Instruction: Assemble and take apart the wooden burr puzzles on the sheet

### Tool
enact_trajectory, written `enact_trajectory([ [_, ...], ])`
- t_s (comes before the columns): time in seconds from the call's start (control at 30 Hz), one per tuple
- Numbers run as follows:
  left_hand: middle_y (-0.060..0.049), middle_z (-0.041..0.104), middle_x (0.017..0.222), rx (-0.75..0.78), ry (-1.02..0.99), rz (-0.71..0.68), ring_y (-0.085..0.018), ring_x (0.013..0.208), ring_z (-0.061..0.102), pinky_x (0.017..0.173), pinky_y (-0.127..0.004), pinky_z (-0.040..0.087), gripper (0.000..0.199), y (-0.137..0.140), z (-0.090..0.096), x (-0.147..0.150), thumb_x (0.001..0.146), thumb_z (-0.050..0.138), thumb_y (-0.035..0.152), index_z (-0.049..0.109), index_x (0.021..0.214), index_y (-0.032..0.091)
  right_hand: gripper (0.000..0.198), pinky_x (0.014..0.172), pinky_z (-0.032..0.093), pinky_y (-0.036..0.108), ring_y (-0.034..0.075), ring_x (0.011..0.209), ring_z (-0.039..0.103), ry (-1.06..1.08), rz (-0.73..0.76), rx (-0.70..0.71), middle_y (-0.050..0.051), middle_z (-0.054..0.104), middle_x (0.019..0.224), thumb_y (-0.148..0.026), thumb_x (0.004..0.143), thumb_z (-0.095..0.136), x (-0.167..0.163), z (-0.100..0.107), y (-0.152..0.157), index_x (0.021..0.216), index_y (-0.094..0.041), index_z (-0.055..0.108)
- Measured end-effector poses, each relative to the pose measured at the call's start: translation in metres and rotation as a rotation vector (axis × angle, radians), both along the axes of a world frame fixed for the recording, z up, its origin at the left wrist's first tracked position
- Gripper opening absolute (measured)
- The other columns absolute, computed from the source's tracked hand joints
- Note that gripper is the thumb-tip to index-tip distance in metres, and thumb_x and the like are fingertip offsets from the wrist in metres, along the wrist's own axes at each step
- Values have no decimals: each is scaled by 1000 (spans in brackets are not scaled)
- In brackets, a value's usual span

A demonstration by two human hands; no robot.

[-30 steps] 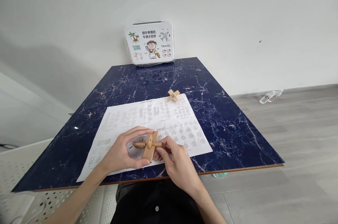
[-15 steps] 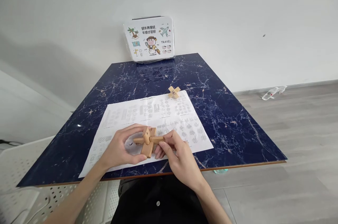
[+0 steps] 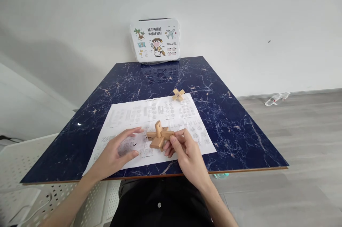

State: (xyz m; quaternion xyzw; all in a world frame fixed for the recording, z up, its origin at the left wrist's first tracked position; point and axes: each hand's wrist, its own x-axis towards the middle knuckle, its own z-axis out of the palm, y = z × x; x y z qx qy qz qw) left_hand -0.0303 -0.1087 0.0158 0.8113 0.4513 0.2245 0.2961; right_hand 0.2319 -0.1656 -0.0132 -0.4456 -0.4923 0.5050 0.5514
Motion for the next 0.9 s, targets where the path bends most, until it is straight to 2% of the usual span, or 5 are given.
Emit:
enact_trajectory([
  [0.13,-6,65,144,120,100,125,-31,133,63,111,-50,55,41,-16,-6,-34,102,61,49,63,138,31,33,70,60,36,20,73,72,-148,-103,14,7,77,89,-55,105,56,20,10,12,98,-23,53],
  [0.43,-10,64,141,383,161,364,-35,137,56,119,-56,45,42,-14,-25,-87,100,58,54,65,131,26,51,64,60,35,24,71,76,-559,-376,27,13,81,91,-73,98,52,63,0,62,101,-22,54],
  [0.6,-8,64,141,370,156,439,-33,134,58,120,-53,45,40,-12,-25,-85,101,56,54,64,129,27,61,62,61,36,26,72,77,-550,-486,-48,15,81,100,-67,95,62,56,-10,32,129,-19,48],
  [0.77,-9,65,140,347,170,475,-35,132,61,119,-54,46,44,-11,-24,-84,99,57,57,65,128,26,39,70,62,37,25,76,76,-482,-367,-30,13,79,102,-56,102,58,39,-18,-8,120,-22,57],
  [0.9,-9,66,139,332,192,509,-36,129,63,117,-54,48,43,-9,-23,-84,98,57,58,66,126,26,29,67,58,34,24,75,74,-544,-339,-7,9,77,91,-51,105,54,33,-21,-14,111,-24,62],
])
